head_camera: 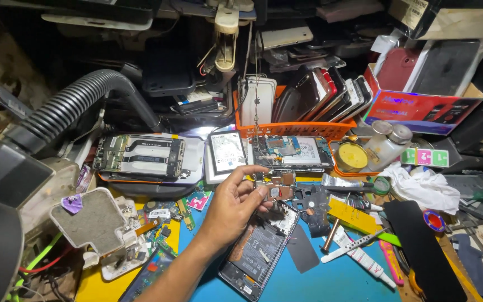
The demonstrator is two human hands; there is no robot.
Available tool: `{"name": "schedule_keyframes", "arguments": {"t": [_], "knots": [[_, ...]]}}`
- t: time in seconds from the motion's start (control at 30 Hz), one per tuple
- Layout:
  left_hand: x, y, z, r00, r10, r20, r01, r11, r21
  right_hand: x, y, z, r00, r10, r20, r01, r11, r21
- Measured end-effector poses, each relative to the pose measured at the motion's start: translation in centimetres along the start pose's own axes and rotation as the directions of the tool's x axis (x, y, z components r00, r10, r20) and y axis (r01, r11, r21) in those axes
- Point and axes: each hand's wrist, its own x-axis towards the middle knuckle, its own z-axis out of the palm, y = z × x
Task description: Assembling a smartphone by placing the motherboard into the housing and connecting internal components and ribbon cables.
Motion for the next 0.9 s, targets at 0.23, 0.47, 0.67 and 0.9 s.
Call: {"name": "schedule_keyframes", "arguments": {"t": [0.23, 0.47, 0.67, 0.9], "knots": [[-0.4, 0.1, 0.3, 0.994, 0.111, 0.023, -0.111, 0.994, -0.002, 9.7, -2.1, -6.0, 0.638, 0.440, -0.632, -0.374, 0.894, 0.246], [-0.8, 0.7, 0.6, 0.987, 0.158, -0.007, -0.157, 0.983, 0.098, 12.2, 2.2, -5.9, 0.657, 0.721, -0.222, -0.405, 0.585, 0.703], [-0.7, 0.6, 0.4, 0.992, 0.125, -0.034, -0.118, 0.981, 0.156, 12.9, 2.8, -5.4, 0.665, 0.699, -0.265, -0.437, 0.651, 0.620], [0.0, -0.4, 0.3, 0.997, 0.059, -0.043, -0.060, 0.998, -0.023, 10.7, 5.3, -5.0, 0.657, 0.667, -0.353, -0.362, 0.689, 0.628]]}}
